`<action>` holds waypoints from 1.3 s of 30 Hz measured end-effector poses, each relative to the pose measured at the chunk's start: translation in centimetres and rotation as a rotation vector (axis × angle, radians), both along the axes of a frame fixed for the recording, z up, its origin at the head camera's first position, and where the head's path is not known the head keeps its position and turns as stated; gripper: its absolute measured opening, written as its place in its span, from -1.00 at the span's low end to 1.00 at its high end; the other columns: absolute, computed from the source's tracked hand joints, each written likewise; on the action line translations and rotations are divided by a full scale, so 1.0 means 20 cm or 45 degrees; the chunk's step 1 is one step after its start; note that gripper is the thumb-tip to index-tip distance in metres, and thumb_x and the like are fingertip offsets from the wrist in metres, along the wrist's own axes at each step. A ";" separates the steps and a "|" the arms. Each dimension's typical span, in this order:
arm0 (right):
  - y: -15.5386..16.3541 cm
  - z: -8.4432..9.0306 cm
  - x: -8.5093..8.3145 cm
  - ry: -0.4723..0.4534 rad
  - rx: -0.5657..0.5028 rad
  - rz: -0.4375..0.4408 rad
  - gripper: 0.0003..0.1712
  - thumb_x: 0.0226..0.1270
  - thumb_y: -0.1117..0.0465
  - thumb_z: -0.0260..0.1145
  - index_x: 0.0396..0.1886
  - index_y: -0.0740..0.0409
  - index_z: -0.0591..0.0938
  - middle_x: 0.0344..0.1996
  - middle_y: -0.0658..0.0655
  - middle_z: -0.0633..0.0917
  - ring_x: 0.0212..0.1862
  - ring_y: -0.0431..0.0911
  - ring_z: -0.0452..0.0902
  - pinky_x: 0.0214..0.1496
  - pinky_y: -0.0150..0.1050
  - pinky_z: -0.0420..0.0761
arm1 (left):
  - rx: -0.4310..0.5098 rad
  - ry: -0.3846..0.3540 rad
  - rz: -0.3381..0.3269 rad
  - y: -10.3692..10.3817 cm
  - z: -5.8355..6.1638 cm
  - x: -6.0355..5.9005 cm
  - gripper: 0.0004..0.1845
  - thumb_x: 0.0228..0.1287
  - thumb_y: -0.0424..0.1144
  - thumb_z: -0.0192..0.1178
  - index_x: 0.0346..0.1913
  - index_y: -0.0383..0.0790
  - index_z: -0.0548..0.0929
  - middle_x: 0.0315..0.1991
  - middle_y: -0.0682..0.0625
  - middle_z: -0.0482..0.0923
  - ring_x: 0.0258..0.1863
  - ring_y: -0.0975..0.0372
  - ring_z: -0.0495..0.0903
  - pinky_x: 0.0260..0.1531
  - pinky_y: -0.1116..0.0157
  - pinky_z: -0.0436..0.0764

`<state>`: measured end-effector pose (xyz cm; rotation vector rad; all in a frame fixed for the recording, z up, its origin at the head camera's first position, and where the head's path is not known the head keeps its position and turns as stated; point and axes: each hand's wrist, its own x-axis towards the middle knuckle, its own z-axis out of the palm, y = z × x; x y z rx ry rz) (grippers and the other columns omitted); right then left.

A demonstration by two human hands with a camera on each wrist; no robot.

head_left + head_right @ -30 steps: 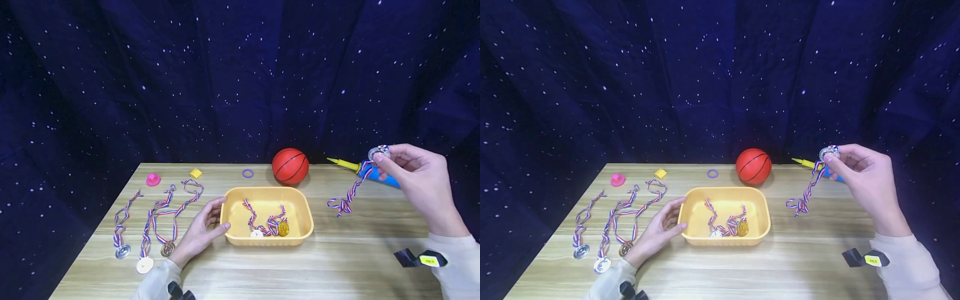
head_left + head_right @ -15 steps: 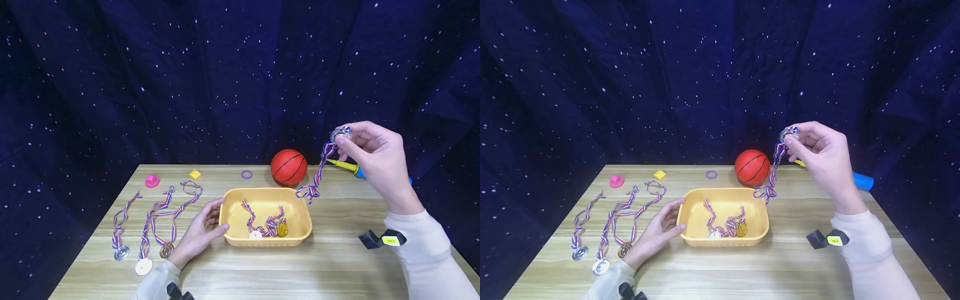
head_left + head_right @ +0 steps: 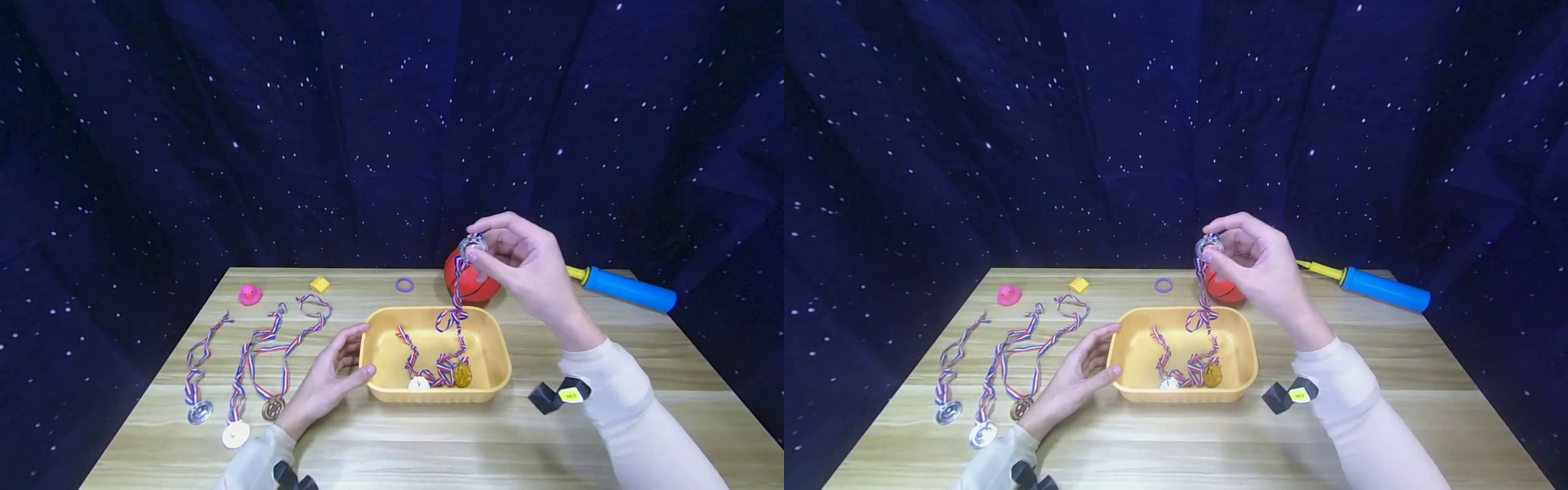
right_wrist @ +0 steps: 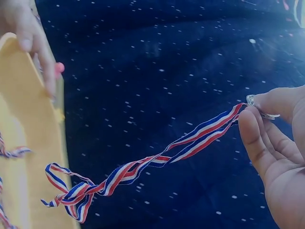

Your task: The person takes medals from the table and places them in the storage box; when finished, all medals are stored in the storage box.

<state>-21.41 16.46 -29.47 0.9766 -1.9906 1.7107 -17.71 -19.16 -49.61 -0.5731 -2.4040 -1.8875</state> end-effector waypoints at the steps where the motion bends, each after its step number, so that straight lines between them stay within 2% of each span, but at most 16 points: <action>1: -0.02 -0.01 -0.01 -0.004 0.016 0.009 -0.62 0.44 0.52 0.49 0.20 0.33 0.71 -0.36 0.21 0.77 -0.41 0.00 0.72 -0.35 -0.34 0.77 | 0.001 -0.002 0.000 0.00 0.00 0.00 -0.16 0.42 -0.25 0.53 0.67 -0.02 0.38 0.45 -0.24 0.57 0.41 -0.11 0.57 0.42 0.24 0.61; 4: -0.10 -0.04 -0.02 -0.021 0.049 0.039 -0.64 0.49 0.49 0.46 0.22 0.30 0.72 -0.35 0.29 0.77 -0.40 0.07 0.73 -0.31 -0.29 0.80 | 0.000 -0.006 0.003 0.00 0.00 0.00 -0.16 0.42 -0.26 0.53 0.67 -0.02 0.38 0.45 -0.24 0.57 0.41 -0.11 0.57 0.42 0.24 0.61; 7: -0.17 -0.07 -0.04 -0.042 0.046 0.069 -0.66 0.52 0.48 0.44 0.22 0.28 0.73 -0.32 0.35 0.77 -0.39 0.04 0.73 -0.30 -0.28 0.80 | 0.001 -0.010 0.004 0.00 0.01 0.01 -0.16 0.41 -0.26 0.53 0.67 -0.01 0.39 0.45 -0.24 0.57 0.41 -0.11 0.57 0.42 0.24 0.61; 11: -0.26 -0.11 -0.05 -0.062 0.029 0.080 -0.68 0.49 0.48 0.48 0.18 0.31 0.75 -0.31 0.30 0.80 -0.42 -0.08 0.64 -0.40 -0.39 0.61 | 0.000 -0.012 0.004 0.00 0.00 0.01 -0.16 0.41 -0.26 0.53 0.67 -0.01 0.38 0.45 -0.25 0.57 0.41 -0.12 0.57 0.42 0.24 0.61; 14: -0.32 -0.15 -0.05 -0.083 0.031 0.085 -0.68 0.45 0.47 0.52 0.16 0.33 0.76 -0.31 0.21 0.82 -0.41 -0.11 0.58 -0.42 -0.39 0.49 | -0.001 -0.014 0.003 -0.01 0.00 0.01 -0.15 0.41 -0.25 0.53 0.67 0.00 0.38 0.45 -0.24 0.57 0.41 -0.11 0.57 0.42 0.24 0.61; 20: -0.39 -0.20 -0.06 -0.146 0.067 0.096 -0.69 0.46 0.43 0.54 0.15 0.24 0.79 -0.27 0.19 0.85 -0.30 -0.11 0.70 -0.29 -0.38 0.62 | -0.008 -0.007 0.004 -0.01 0.00 0.01 -0.16 0.42 -0.25 0.53 0.68 0.01 0.38 0.45 -0.21 0.58 0.41 -0.09 0.57 0.42 0.24 0.60; 27: -0.40 -0.31 -0.06 -0.311 0.174 0.082 -0.70 0.46 0.38 0.56 0.13 0.15 0.83 -0.17 0.14 0.88 -0.16 -0.04 0.85 -0.12 -0.31 0.82 | -0.009 -0.003 -0.004 0.00 0.01 0.00 -0.16 0.43 -0.24 0.52 0.68 0.00 0.38 0.46 -0.25 0.56 0.42 -0.10 0.57 0.42 0.23 0.60; 32: -0.39 -0.40 -0.05 -0.403 0.228 0.082 -0.66 0.45 0.40 0.55 0.17 0.20 0.83 -0.08 0.18 0.88 -0.11 -0.04 0.86 -0.07 -0.25 0.86 | -0.004 0.000 -0.010 0.00 0.01 0.00 -0.17 0.43 -0.25 0.52 0.67 -0.02 0.38 0.47 -0.25 0.55 0.43 -0.11 0.56 0.43 0.22 0.61; 39: -0.37 -0.51 -0.04 -0.484 0.400 0.080 -0.67 0.46 0.37 0.55 0.18 0.18 0.83 -0.17 0.09 0.85 -0.14 -0.09 0.85 -0.07 -0.20 0.87 | -0.006 0.002 -0.010 0.00 0.01 0.00 -0.17 0.43 -0.25 0.52 0.67 -0.03 0.38 0.45 -0.25 0.57 0.42 -0.12 0.57 0.43 0.20 0.61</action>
